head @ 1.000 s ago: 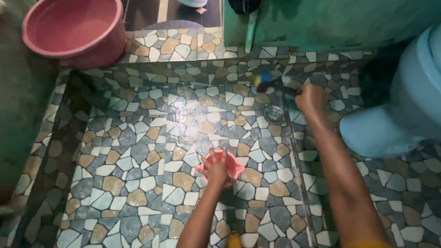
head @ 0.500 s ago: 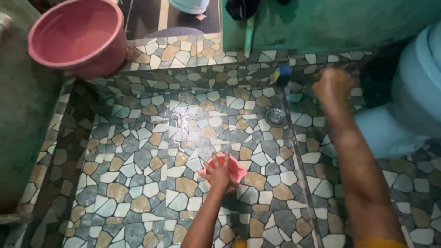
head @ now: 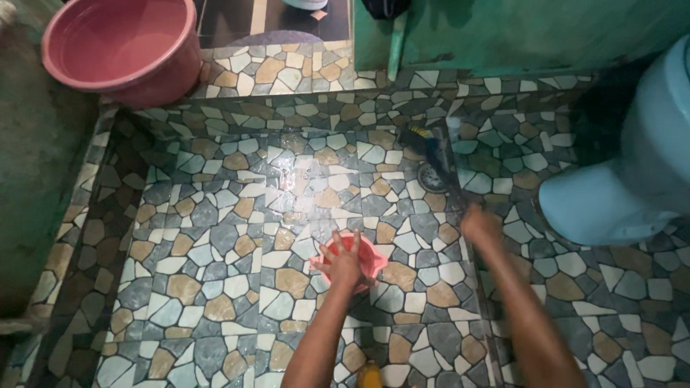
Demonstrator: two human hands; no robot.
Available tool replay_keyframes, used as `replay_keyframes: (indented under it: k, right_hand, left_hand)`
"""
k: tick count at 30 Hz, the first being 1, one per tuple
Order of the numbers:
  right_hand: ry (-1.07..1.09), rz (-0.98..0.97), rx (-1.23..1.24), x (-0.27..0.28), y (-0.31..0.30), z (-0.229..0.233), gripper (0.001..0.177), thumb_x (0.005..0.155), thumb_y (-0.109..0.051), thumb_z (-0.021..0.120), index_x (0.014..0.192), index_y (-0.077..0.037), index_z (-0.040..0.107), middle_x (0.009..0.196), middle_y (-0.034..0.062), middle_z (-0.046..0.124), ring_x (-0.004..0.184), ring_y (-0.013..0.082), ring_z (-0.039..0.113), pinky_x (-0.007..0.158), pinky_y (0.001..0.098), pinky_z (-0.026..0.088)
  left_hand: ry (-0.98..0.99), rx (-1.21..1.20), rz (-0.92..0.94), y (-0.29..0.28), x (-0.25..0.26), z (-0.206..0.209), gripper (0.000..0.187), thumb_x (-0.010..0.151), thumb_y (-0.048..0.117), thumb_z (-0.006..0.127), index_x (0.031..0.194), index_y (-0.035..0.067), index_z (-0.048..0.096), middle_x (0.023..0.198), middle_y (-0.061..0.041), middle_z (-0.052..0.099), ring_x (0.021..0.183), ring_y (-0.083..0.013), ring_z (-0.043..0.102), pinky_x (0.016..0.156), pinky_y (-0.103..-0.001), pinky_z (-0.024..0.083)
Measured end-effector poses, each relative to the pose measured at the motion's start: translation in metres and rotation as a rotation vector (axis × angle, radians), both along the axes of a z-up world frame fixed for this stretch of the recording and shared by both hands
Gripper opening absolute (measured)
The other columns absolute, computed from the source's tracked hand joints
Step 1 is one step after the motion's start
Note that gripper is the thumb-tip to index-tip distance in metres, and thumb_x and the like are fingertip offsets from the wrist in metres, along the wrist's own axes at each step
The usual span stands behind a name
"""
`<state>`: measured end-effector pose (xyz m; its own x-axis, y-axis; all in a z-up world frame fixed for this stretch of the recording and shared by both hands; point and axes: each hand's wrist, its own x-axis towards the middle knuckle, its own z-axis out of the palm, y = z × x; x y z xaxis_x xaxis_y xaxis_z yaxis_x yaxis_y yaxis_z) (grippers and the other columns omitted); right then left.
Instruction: The person scrubs the tiled floor and a blue toilet using a brush and pouring water from a small pink container.
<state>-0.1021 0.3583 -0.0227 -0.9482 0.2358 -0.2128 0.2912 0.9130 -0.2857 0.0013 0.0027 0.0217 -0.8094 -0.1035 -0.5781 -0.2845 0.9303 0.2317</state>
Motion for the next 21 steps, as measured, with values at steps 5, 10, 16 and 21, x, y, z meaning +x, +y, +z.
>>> replay_keyframes:
  k: [5,10,16,21]
  right_hand:
    - [0.012,0.121,-0.032,0.013,-0.099,-0.048,0.051,0.101,-0.040,0.058,0.147,-0.019,0.053,0.110,0.0275,0.072,0.102,0.0459,0.069,0.088,0.0568,0.054]
    - [-0.038,0.368,-0.351,0.020,-0.164,-0.030,0.058,0.088,-0.029,0.066,0.145,-0.021,0.056,0.111,0.0237,0.071,0.101,0.0410,0.069,0.087,0.0521,0.054]
    - [-0.099,0.004,-0.208,0.003,-0.059,0.012,0.052,0.089,-0.049,0.068,0.127,-0.015,0.070,0.116,0.0148,0.073,0.111,0.0354,0.069,0.094,0.0469,0.053]
    - [-0.076,0.006,-0.022,0.006,-0.060,-0.024,0.046,0.104,-0.046,0.053,0.125,-0.009,0.072,0.115,0.0242,0.075,0.109,0.0436,0.071,0.096,0.0539,0.055]
  left_hand:
    - [-0.036,-0.012,0.002,0.002,-0.006,0.002,0.151,0.046,0.051,0.103,0.162,0.049,0.006,0.172,-0.010,-0.011,0.152,-0.0571,-0.001,0.107,-0.087,0.009]
    - [-0.061,-0.023,0.006,0.000,-0.006,-0.001,0.151,0.045,0.051,0.103,0.161,0.053,0.004,0.172,-0.010,-0.012,0.153,-0.0553,-0.001,0.108,-0.085,0.009]
    - [-0.022,-0.014,0.012,0.001,-0.004,-0.003,0.151,0.044,0.052,0.103,0.161,0.050,0.007,0.172,-0.012,-0.009,0.152,-0.0583,0.000,0.108,-0.086,0.009]
    - [-0.047,-0.020,0.022,0.004,-0.010,-0.003,0.149,0.046,0.049,0.104,0.161,0.051,0.009,0.172,-0.013,-0.010,0.151,-0.0594,-0.001,0.107,-0.087,0.007]
